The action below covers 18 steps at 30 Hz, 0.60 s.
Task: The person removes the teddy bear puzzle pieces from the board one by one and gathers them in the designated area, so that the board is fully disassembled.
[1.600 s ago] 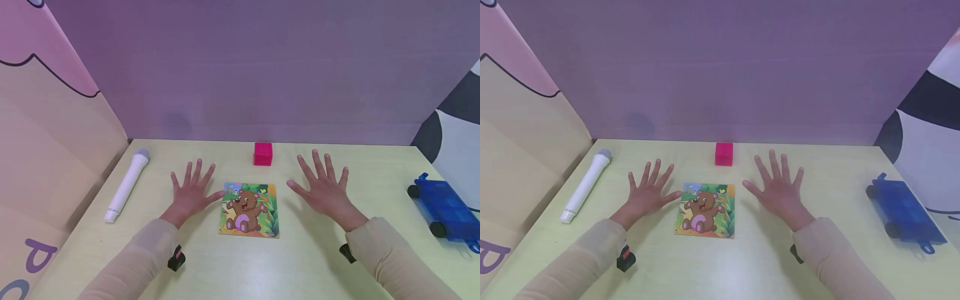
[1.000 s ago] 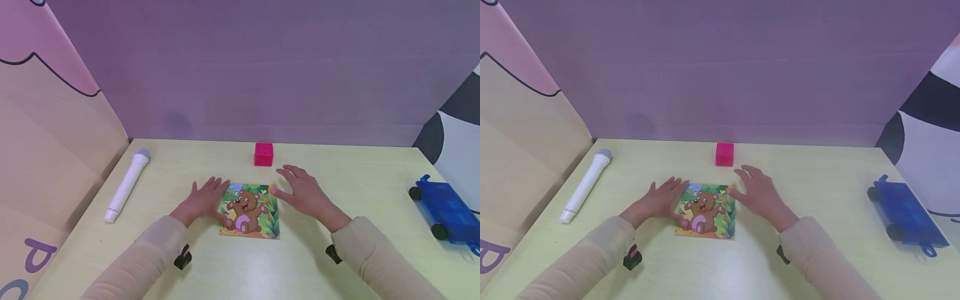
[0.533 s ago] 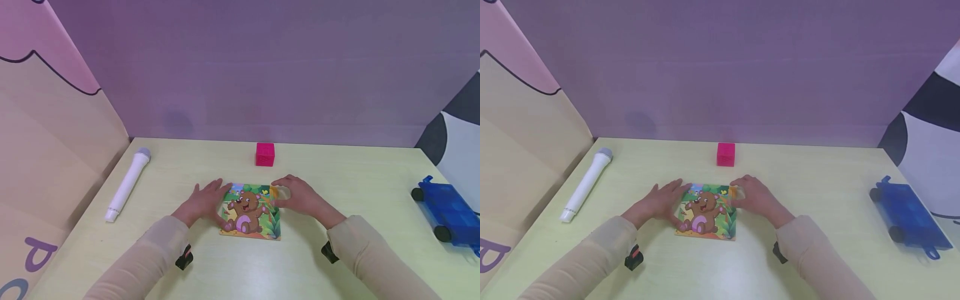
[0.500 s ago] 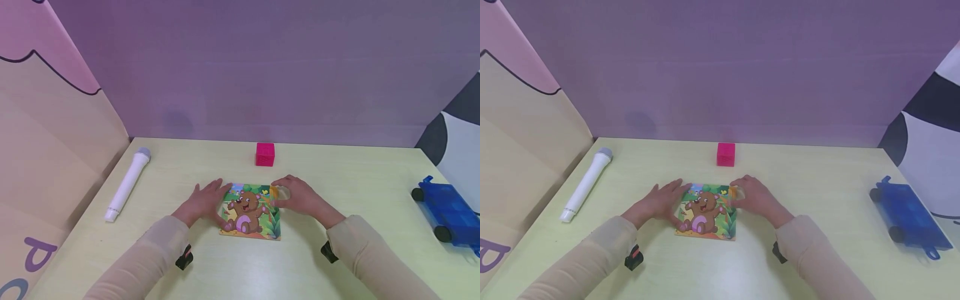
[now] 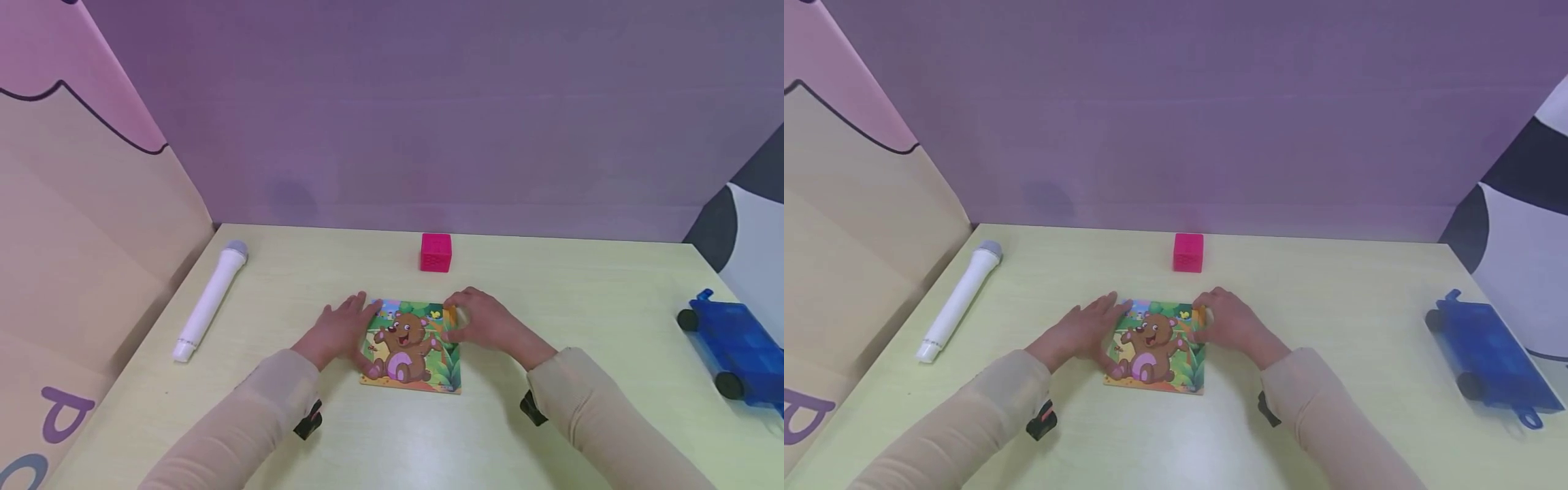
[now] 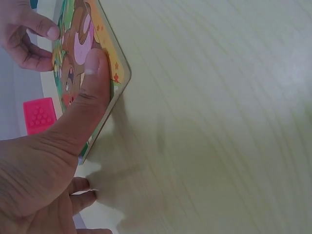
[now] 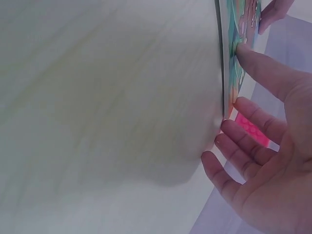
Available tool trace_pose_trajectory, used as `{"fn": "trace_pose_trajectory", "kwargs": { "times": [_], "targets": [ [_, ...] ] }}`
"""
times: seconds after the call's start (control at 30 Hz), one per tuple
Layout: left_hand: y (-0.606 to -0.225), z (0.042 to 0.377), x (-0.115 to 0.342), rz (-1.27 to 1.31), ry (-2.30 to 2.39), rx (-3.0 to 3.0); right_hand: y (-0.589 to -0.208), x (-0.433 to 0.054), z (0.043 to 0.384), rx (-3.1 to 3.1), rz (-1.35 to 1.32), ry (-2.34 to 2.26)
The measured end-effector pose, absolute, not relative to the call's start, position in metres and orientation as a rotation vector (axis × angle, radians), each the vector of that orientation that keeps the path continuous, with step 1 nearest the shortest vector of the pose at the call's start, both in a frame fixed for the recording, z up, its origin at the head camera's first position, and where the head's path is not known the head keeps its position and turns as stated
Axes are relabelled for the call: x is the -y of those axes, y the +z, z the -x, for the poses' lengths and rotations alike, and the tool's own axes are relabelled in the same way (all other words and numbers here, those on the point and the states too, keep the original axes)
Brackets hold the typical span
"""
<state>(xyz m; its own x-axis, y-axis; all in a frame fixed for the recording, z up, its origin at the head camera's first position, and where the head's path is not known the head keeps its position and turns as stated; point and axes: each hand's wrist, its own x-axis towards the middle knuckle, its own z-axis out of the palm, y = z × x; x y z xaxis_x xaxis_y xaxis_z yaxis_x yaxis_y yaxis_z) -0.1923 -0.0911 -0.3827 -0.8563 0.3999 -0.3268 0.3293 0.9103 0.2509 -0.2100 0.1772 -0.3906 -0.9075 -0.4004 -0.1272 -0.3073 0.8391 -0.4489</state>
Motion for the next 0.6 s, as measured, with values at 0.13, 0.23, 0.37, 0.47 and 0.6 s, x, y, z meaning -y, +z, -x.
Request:
{"fn": "trace_pose_trajectory", "kwargs": {
  "times": [0.13,0.23,0.37,0.47,0.6],
  "targets": [
    [-0.3792,0.1898,0.0894,-0.534,0.253,-2.7,-0.3878,-0.1744,0.2118,-2.792,0.507,-0.615],
    [-0.3768,0.1877,0.0882,-0.536,0.261,-2.705,-0.3851,-0.1725,0.2126,-2.785,0.502,-0.608],
    [-0.3756,0.1859,0.0866,-0.541,0.243,-2.715,-0.3828,-0.1703,0.2112,-2.779,0.482,-0.607],
    [-0.3757,0.1855,0.0858,-0.54,0.217,-2.721,-0.3822,-0.1691,0.2094,-2.778,0.457,-0.604],
    [-0.376,0.1853,0.0854,-0.536,0.198,-2.723,-0.3815,-0.1682,0.2069,-2.78,0.439,-0.62]
  ]
}}
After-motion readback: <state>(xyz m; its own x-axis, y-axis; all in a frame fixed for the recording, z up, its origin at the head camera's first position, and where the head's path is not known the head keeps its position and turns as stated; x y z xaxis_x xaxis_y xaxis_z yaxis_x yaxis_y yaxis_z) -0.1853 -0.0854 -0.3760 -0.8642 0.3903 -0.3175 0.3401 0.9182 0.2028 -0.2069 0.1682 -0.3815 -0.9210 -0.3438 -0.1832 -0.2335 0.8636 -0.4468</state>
